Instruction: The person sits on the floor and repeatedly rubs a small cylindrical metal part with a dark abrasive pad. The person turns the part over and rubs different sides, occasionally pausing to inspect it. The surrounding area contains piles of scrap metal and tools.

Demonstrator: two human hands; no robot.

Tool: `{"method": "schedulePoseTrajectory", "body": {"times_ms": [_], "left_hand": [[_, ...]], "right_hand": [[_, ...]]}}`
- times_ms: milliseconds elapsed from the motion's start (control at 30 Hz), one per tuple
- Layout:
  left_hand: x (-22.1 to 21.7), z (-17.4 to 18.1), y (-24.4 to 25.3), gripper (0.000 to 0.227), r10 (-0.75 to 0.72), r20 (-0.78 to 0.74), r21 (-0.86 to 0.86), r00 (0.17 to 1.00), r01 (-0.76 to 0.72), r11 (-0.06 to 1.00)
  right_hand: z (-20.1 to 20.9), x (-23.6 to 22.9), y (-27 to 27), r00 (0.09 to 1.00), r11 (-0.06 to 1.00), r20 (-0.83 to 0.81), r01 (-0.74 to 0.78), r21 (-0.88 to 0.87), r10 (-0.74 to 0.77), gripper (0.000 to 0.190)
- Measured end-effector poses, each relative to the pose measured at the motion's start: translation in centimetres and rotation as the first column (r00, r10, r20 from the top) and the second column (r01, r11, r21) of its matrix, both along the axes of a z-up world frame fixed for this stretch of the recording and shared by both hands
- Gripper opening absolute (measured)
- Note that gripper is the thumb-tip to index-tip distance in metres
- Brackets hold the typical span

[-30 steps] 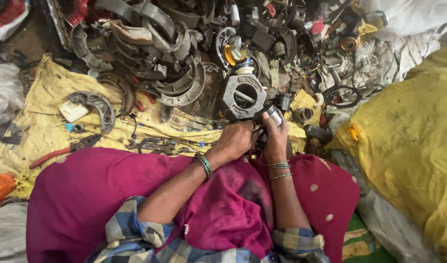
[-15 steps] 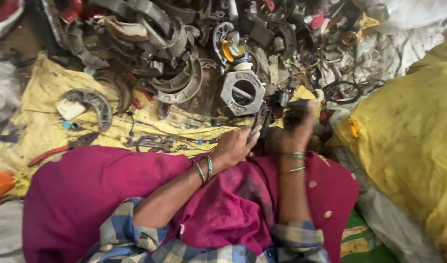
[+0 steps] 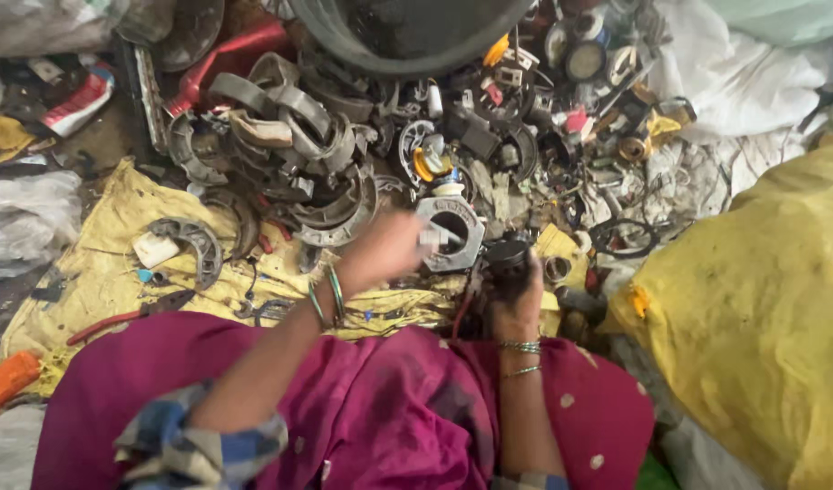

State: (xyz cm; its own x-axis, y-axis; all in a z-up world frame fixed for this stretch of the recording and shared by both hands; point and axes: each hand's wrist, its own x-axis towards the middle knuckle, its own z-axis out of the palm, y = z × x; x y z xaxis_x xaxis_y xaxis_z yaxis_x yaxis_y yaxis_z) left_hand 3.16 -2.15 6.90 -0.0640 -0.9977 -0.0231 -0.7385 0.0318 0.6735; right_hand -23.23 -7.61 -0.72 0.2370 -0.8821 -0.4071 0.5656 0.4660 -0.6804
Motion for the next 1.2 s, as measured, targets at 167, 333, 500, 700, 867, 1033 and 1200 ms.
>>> {"method": "schedulePoseTrajectory", "body": {"times_ms": [167,333,500,700,867,1033,1200], "left_hand": [[6.0,10.0,-10.3,0.091,0.261,-0.126,-0.561,0.957,-0.286,0.777],[3.6,11.2,-6.5,0.093,0.146,-0.154,-0.608,0.977,-0.211,0.766],[-1.6,5.3,2.9,0.072,0.079,-0.088,-0.209,0.993,-0.096,0.973],[-2.9,2.1,4.3,0.077,-0.143,-0.320,-0.212,0.937,0.076,0.974],[-2.4,1.0,4.0,0.073,-0.221,-0.433,-0.306,0.874,0.088,0.948],[-2.0,1.3,4.0,0.070,-0.209,-0.384,-0.354,0.900,0.065,0.933],[-2.2,1.4,4.1,0.066,-0.200,-0.372,-0.350,0.907,0.063,0.935]], "right_hand": [[-2.1,0.6,-0.2,0.991,0.999,0.136,-0.019,0.030,0.014,0.033],[-1.8,0.7,0.2,0.964,0.999,0.266,-0.036,0.024,0.028,0.029],[-1.5,1.1,1.2,0.941,0.981,0.278,-0.180,-0.070,0.193,0.044],[-1.8,0.8,2.9,0.910,0.931,0.224,-0.308,-0.196,0.348,0.056],[-1.8,1.3,3.6,0.891,0.805,-0.411,-0.385,-0.452,0.195,0.063],[-0.2,1.8,3.4,0.952,0.957,0.102,-0.287,-0.026,0.288,0.056],[0.2,1.7,3.8,0.960,0.960,0.071,-0.267,-0.080,0.272,0.049]]}}
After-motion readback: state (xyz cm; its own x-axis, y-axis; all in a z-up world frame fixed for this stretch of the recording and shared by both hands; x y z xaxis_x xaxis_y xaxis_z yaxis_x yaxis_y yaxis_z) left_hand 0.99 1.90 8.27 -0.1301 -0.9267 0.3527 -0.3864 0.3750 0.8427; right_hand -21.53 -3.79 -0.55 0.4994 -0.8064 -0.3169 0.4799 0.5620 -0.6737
